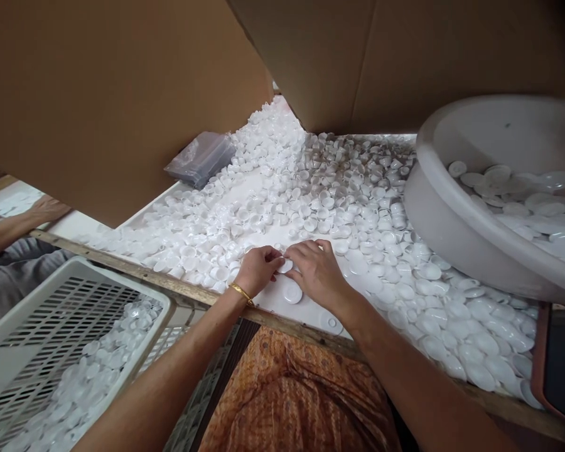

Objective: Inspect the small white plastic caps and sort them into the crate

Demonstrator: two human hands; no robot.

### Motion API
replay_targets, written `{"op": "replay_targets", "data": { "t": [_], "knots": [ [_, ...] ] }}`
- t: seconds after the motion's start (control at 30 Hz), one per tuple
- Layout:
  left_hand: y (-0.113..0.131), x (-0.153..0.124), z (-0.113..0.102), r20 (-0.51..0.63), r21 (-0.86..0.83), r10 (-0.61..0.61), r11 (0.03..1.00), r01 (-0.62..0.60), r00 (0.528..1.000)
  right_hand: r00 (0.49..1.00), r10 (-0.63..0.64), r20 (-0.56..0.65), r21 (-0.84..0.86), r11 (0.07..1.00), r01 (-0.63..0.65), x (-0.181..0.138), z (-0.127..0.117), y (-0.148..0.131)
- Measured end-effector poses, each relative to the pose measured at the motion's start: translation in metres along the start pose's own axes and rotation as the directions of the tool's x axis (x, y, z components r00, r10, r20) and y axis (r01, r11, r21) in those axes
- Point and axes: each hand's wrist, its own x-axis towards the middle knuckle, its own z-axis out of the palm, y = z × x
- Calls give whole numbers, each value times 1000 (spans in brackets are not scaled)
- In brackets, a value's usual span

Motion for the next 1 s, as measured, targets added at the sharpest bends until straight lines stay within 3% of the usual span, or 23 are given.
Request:
{"op": "replay_targets", "data": {
  "t": [0.2,0.3,0.47,0.6,0.73,0.8,0.87,0.9,0.93,1.0],
  "knots": [
    [-10,2,1,110,-149,8,989,8,994,978,-207,-22,-202,959,198,-5,2,-8],
    [-12,1,0,137,-123,42,992,-25,990,962,-273,4,-276,924,264,-11,1,-8],
    [-11,-4,1,60,57,108,992,-111,992,960,-277,44,-275,920,278,-18,3,-6],
    [-12,-1,2,107,65,149,986,-157,983,962,-257,93,-251,929,273,-15,7,-10],
    [-13,2,1,126,-19,68,998,-67,990,978,-174,115,-110,976,187,-16,2,-5],
    [-8,-2,0,89,76,47,996,-54,995,985,-106,136,-3,994,108,-21,-9,4],
    [0,-14,1,-64,291,167,946,-142,984,994,-4,108,60,998,-3,-28,-24,16],
    [6,-22,4,-126,406,278,890,-206,952,996,63,63,71,995,-68,-33,-31,23],
    [11,-32,9,-138,499,392,821,-278,909,991,131,6,73,989,-132,-37,-37,29],
    [22,-51,25,9,600,536,672,-434,844,970,226,-87,74,973,-220,-44,-44,39]
  ]
}}
